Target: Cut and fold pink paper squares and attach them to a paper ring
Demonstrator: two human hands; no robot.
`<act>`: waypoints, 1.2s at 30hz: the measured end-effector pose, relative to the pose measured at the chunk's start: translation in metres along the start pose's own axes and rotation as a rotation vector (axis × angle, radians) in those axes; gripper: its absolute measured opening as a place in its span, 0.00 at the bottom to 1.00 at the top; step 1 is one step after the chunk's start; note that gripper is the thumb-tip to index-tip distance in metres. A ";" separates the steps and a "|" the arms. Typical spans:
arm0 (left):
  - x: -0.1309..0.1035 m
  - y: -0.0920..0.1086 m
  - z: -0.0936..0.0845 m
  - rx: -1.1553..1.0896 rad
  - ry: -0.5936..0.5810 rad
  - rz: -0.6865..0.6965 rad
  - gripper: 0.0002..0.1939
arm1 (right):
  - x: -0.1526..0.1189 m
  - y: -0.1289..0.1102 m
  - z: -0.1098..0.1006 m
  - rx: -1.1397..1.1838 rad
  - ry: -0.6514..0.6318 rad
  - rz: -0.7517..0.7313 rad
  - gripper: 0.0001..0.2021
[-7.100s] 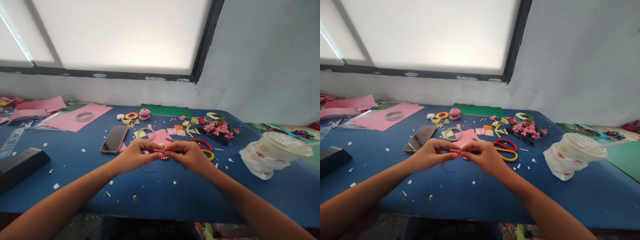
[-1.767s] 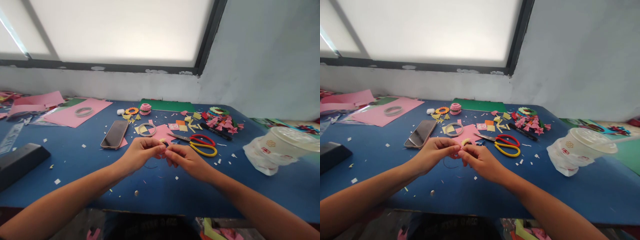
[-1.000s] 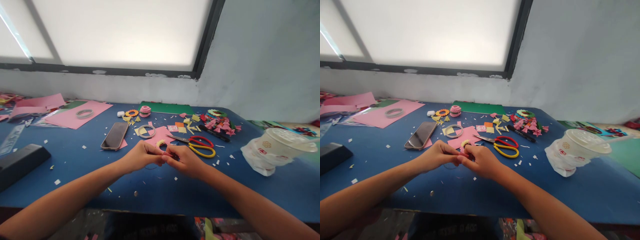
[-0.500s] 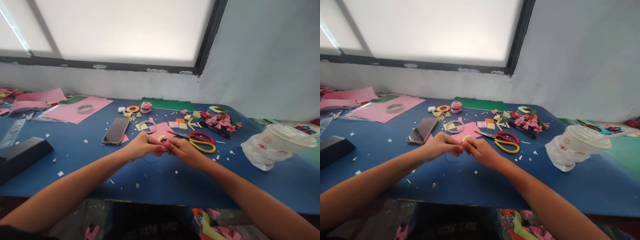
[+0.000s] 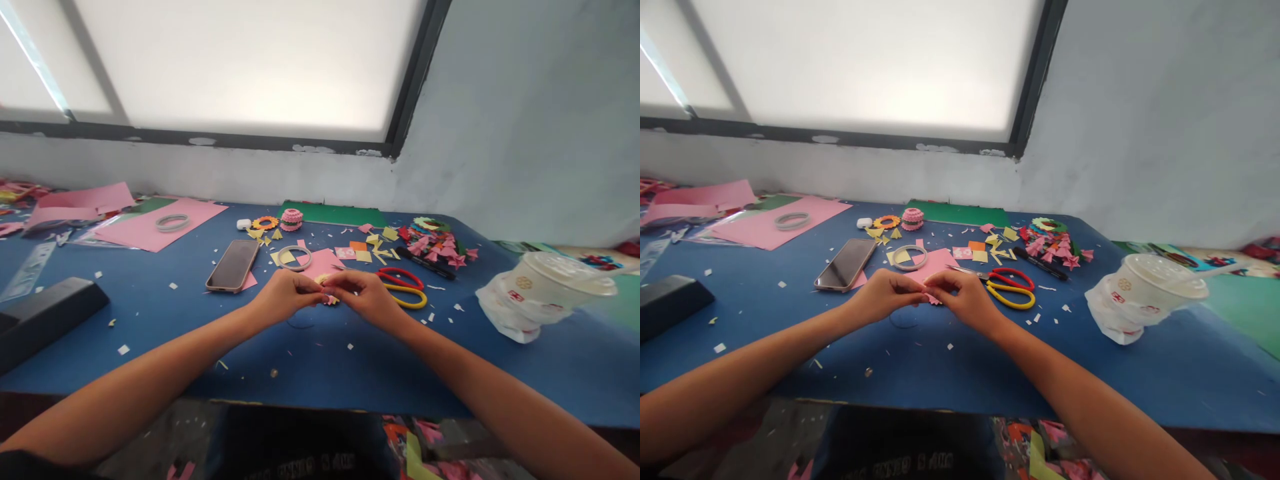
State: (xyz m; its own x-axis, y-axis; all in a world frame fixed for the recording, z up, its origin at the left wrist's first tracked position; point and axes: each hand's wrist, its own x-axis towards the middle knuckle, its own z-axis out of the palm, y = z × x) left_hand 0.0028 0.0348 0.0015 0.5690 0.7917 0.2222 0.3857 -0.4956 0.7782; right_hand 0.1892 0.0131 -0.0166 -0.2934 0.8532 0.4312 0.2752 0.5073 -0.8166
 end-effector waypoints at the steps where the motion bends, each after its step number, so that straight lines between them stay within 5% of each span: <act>1: 0.000 -0.002 0.000 0.016 0.021 0.012 0.08 | 0.001 -0.001 -0.003 -0.021 0.032 0.014 0.07; 6: 0.002 -0.010 -0.004 0.212 0.114 0.058 0.09 | 0.012 0.005 -0.022 0.067 0.152 0.119 0.11; 12: 0.014 -0.011 -0.002 0.431 0.138 0.118 0.10 | 0.020 0.023 -0.028 0.130 0.142 0.205 0.14; 20: 0.064 -0.019 0.005 0.651 -0.161 0.373 0.14 | 0.022 0.030 -0.037 0.029 0.125 0.251 0.11; 24: 0.071 -0.027 0.005 0.667 -0.196 0.409 0.10 | 0.024 0.028 -0.041 0.049 0.124 0.269 0.11; 36: 0.005 0.000 -0.006 0.632 0.269 0.542 0.10 | 0.008 -0.007 -0.023 0.110 -0.021 0.183 0.10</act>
State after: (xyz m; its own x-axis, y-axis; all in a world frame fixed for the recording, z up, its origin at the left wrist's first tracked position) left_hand 0.0008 0.0408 0.0058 0.6308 0.4073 0.6604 0.4874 -0.8703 0.0712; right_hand 0.2062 0.0193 0.0010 -0.2672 0.9267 0.2644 0.2249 0.3268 -0.9180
